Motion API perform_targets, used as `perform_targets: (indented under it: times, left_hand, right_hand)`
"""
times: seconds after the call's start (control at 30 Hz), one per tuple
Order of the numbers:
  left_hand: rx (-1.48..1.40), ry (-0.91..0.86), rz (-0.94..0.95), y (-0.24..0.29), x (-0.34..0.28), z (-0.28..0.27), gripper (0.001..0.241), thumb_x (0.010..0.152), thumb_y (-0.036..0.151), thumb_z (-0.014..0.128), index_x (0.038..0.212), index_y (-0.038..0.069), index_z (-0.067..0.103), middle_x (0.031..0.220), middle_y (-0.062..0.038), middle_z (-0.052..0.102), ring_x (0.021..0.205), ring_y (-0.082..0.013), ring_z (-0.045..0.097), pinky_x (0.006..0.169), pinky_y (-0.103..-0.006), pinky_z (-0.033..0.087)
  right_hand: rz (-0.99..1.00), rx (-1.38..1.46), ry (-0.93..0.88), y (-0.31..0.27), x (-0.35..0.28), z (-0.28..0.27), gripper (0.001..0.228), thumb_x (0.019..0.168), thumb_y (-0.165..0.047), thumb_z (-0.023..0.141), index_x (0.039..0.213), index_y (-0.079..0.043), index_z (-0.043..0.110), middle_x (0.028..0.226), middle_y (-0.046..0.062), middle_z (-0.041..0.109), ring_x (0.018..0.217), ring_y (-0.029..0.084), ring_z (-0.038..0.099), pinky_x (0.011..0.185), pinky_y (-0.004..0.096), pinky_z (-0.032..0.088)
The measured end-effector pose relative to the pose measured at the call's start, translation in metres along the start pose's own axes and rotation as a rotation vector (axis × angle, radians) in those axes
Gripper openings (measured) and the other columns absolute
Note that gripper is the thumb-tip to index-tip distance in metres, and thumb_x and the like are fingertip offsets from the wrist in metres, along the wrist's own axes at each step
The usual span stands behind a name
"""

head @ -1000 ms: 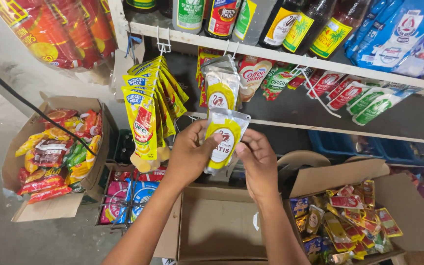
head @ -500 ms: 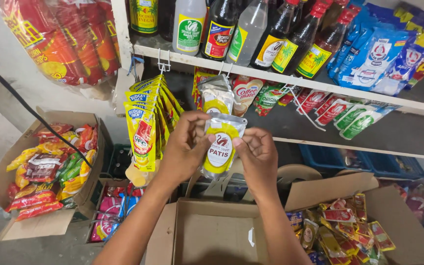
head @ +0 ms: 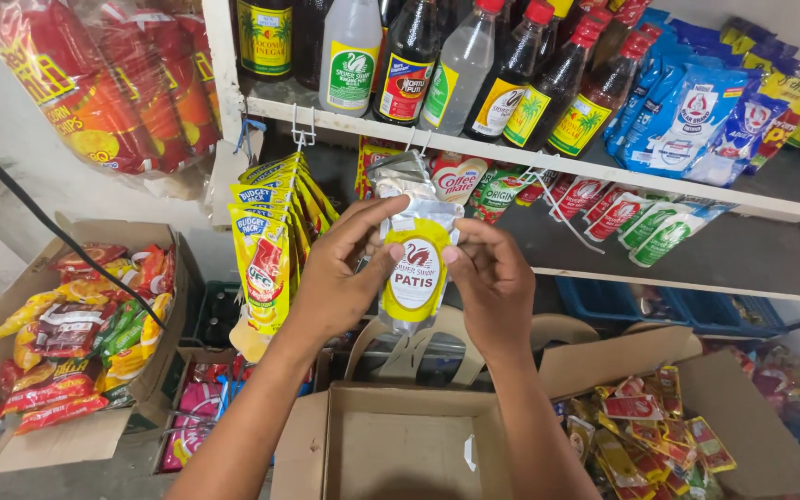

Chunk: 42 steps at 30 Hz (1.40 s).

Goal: The recorder is taking condiment packets from a box and hanging them on display clips on a store shelf.

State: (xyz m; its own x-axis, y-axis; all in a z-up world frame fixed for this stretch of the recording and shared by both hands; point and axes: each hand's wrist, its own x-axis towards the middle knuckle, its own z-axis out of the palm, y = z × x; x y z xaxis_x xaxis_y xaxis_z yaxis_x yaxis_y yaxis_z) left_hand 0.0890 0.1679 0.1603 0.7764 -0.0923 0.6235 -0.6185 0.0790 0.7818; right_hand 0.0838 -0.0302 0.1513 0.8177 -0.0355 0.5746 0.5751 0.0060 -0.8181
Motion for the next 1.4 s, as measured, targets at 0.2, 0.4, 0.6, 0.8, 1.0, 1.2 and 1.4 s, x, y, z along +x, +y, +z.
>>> perform_targets:
  times: [0.2,0.4,0.6,0.8,1.0,1.2,1.4]
  left_hand:
    - [-0.110,0.005,-0.027,-0.007,0.002,-0.002,0.046,0.094,-0.001,0.069,0.139,0.005,0.061,0.129,-0.005,0.061,0.111,-0.0101,0.060,0.096,-0.0231,0.050]
    - [-0.129,0.011,-0.023,-0.011,0.002,-0.004,0.047,0.096,-0.003,0.068,0.141,0.002,0.060,0.129,-0.006,0.060,0.111,-0.0104,0.059,0.096,-0.0234,0.049]
    - [-0.142,0.011,-0.030,-0.027,0.002,-0.003,0.047,0.096,-0.004,0.067,0.142,0.003,0.059,0.132,-0.006,0.059,0.113,-0.0096,0.060,0.097,-0.0236,0.050]
    - [-0.208,-0.002,-0.263,-0.056,0.005,0.000,0.067,0.094,-0.004,0.066,0.156,0.009,0.046,0.121,-0.013,0.067,0.101,-0.0111,0.063,0.088,-0.0246,0.053]
    - [-0.288,0.005,-0.144,-0.073,0.009,0.002,0.082,0.089,-0.015,0.060,0.161,0.009,0.029,0.150,-0.013,0.053,0.117,-0.0141,0.062,0.096,-0.0274,0.053]
    - [-0.425,0.027,-0.176,-0.086,0.004,0.005,0.079,0.089,-0.017,0.057,0.160,0.005,0.029,0.155,-0.013,0.049,0.120,-0.0170,0.062,0.097,-0.0290,0.053]
    - [-0.339,0.123,-0.177,-0.087,-0.009,0.013,0.070,0.091,-0.015,0.059,0.155,0.001,0.036,0.149,-0.015,0.052,0.118,-0.0168,0.061,0.096,-0.0287,0.054]
  right_hand:
    - [0.033,0.036,0.004,0.003,0.003,0.006,0.034,0.097,0.002,0.070,0.130,0.002,0.063,0.108,0.003,0.066,0.095,0.006,0.060,0.085,0.021,0.051]
    - [0.032,0.009,0.017,0.008,0.001,0.007,0.036,0.098,0.002,0.071,0.134,0.003,0.064,0.108,0.003,0.066,0.094,0.005,0.059,0.084,0.021,0.051]
    - [0.082,0.048,0.027,0.027,0.002,0.007,0.037,0.098,0.002,0.069,0.134,0.003,0.062,0.110,0.004,0.068,0.096,0.006,0.062,0.086,0.022,0.052]
    - [0.111,-0.028,0.003,0.047,0.010,0.007,0.038,0.098,0.002,0.066,0.136,0.002,0.060,0.113,0.005,0.069,0.097,0.007,0.065,0.087,0.023,0.054]
    - [0.137,-0.048,0.032,0.064,0.011,0.005,0.040,0.098,0.001,0.065,0.137,0.000,0.060,0.109,0.005,0.069,0.093,0.007,0.066,0.083,0.024,0.054]
    - [0.114,-0.064,0.031,0.063,0.007,0.005,0.039,0.098,0.003,0.066,0.136,0.000,0.059,0.109,0.004,0.066,0.095,0.007,0.065,0.086,0.023,0.055]
    - [0.140,-0.021,0.007,0.063,-0.005,-0.003,0.040,0.097,0.005,0.067,0.135,0.000,0.058,0.110,0.004,0.064,0.094,0.007,0.062,0.085,0.022,0.051]
